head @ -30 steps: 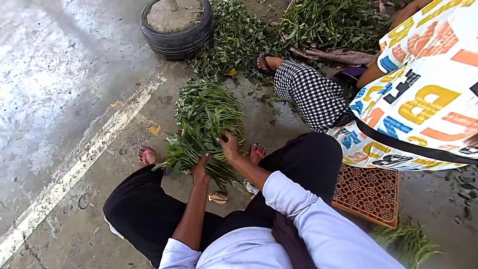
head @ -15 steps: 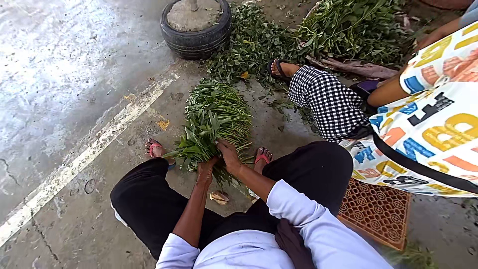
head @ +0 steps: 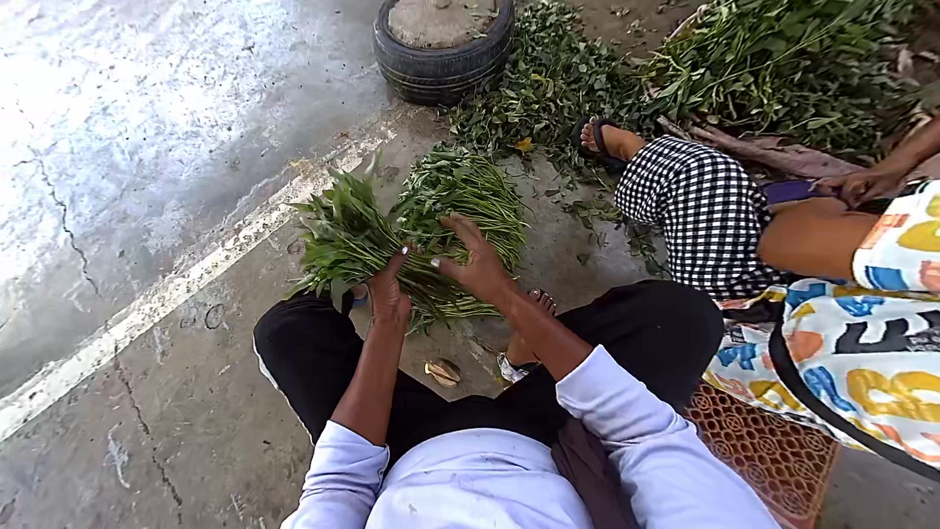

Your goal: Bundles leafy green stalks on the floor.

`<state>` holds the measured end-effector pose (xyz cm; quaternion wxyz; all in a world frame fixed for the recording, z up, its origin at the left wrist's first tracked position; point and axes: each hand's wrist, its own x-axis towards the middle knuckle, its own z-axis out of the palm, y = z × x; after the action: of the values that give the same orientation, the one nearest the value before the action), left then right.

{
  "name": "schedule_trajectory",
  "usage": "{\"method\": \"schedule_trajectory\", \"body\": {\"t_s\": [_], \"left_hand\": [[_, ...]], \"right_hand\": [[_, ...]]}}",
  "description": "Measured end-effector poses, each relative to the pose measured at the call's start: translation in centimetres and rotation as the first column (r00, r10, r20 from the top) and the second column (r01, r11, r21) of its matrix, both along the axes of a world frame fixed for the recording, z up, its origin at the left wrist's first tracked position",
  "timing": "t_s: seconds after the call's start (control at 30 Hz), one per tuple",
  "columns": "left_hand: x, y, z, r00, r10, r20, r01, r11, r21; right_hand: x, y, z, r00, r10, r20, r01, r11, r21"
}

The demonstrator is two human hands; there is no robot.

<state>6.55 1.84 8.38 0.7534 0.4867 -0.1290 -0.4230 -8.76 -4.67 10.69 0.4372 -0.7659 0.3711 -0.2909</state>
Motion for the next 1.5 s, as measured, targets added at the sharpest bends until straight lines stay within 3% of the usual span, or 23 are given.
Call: {"method": "schedule_trajectory", "body": {"t_s": [0.1, 0.17, 0.23, 0.3, 0.47, 0.6, 0.63, 0.73, 0.8, 0.93, 0.97, 1.03, 1.1, 1.13, 1.2, 1.23, 1.27, 1.3, 1.37, 1.43, 1.5], "left_hand": [[-1.4, -0.7, 2.4, 1.000, 0.030, 0.007, -0.029, 0.999, -0.039], [-2.9, -1.2, 4.3, 0.998, 0.046, -0.036, -0.048, 0.998, -0.049], [-3.6, -1.2, 5.3, 0.994, 0.044, -0.104, -0.053, 0.995, -0.081], [-3.6, -0.8, 5.7, 0.987, 0.013, -0.158, -0.034, 0.991, -0.132], [-4.3, 0.3, 6.9, 0.991, -0.062, -0.120, 0.033, 0.974, -0.225], [-5.0, 0.9, 9.1, 0.973, -0.089, -0.212, 0.030, 0.964, -0.265], [-5.1, 1.0, 9.5, 0.965, -0.099, -0.243, 0.033, 0.964, -0.262], [-5.3, 1.5, 9.8, 0.954, -0.111, -0.277, 0.039, 0.966, -0.254], [-5.8, 2.1, 9.9, 0.974, -0.104, -0.200, 0.052, 0.967, -0.248], [-5.7, 3.9, 5.9, 0.956, -0.187, 0.224, 0.221, 0.965, -0.139], [-5.4, 4.6, 4.2, 0.926, -0.248, 0.286, 0.287, 0.952, -0.102], [-5.4, 6.2, 0.2, 0.876, -0.416, 0.243, 0.431, 0.902, -0.011], [-6.2, 8.4, -3.1, 0.752, -0.635, 0.179, 0.604, 0.771, 0.201], [-6.7, 9.4, -4.0, 0.620, -0.767, 0.165, 0.703, 0.636, 0.319], [-7.5, 9.8, -4.5, 0.163, -0.957, 0.241, 0.832, 0.264, 0.487], [-7.9, 9.7, -4.1, -0.058, -0.951, 0.305, 0.829, 0.124, 0.545], [-8.3, 9.5, -3.3, -0.198, -0.911, 0.362, 0.804, 0.060, 0.592], [-8.6, 9.7, -2.2, -0.264, -0.874, 0.408, 0.775, 0.060, 0.629], [-8.7, 11.1, 0.6, -0.313, -0.800, 0.513, 0.716, 0.156, 0.680], [-8.5, 13.1, 2.5, -0.340, -0.718, 0.608, 0.680, 0.258, 0.686], [-7.9, 14.8, 4.1, -0.323, -0.655, 0.683, 0.746, 0.267, 0.610]], "right_hand": [[1.2, 2.9, -0.8, 0.935, 0.041, -0.353, -0.130, 0.964, -0.231], [2.2, 3.9, -3.4, 0.960, -0.105, -0.261, -0.026, 0.890, -0.455], [2.8, 4.0, -4.3, 0.975, -0.190, -0.115, 0.098, 0.831, -0.548], [2.8, 3.4, -3.7, 0.976, -0.198, -0.095, 0.108, 0.810, -0.576], [-0.3, -1.1, -0.5, 0.950, -0.081, -0.302, -0.123, 0.791, -0.600], [-0.3, 0.7, -0.5, 0.993, -0.114, -0.037, 0.068, 0.792, -0.607], [-0.5, 1.2, 0.1, 0.992, -0.122, -0.040, 0.076, 0.810, -0.582], [-1.7, 1.4, 2.0, 0.984, -0.088, -0.155, -0.013, 0.831, -0.556], [-2.5, 1.1, 3.7, 0.968, -0.047, -0.246, -0.089, 0.852, -0.516], [-3.2, -0.4, 8.5, 0.895, -0.063, -0.442, -0.195, 0.835, -0.514], [-3.2, -0.9, 9.7, 0.866, -0.079, -0.495, -0.223, 0.824, -0.521], [-2.6, -1.4, 11.9, 0.792, -0.112, -0.600, -0.272, 0.816, -0.511], [-1.0, -1.3, 13.5, 0.737, -0.123, -0.664, -0.304, 0.818, -0.489], [0.2, -1.0, 14.1, 0.738, -0.121, -0.664, -0.301, 0.821, -0.485], [2.9, 0.6, 14.7, 0.794, -0.087, -0.602, -0.276, 0.831, -0.484], [4.5, 1.9, 14.7, 0.833, -0.055, -0.550, -0.264, 0.835, -0.482], [5.9, 3.6, 14.6, 0.869, -0.002, -0.495, -0.265, 0.843, -0.469], [7.1, 5.6, 14.0, 0.898, 0.068, -0.434, -0.285, 0.842, -0.458], [8.5, 9.7, 10.8, 0.897, 0.231, -0.376, -0.400, 0.787, -0.469], [7.8, 12.1, 6.5, 0.815, 0.324, -0.481, -0.554, 0.679, -0.481], [5.9, 12.0, 2.4, 0.716, 0.288, -0.636, -0.658, 0.584, -0.476]]}}
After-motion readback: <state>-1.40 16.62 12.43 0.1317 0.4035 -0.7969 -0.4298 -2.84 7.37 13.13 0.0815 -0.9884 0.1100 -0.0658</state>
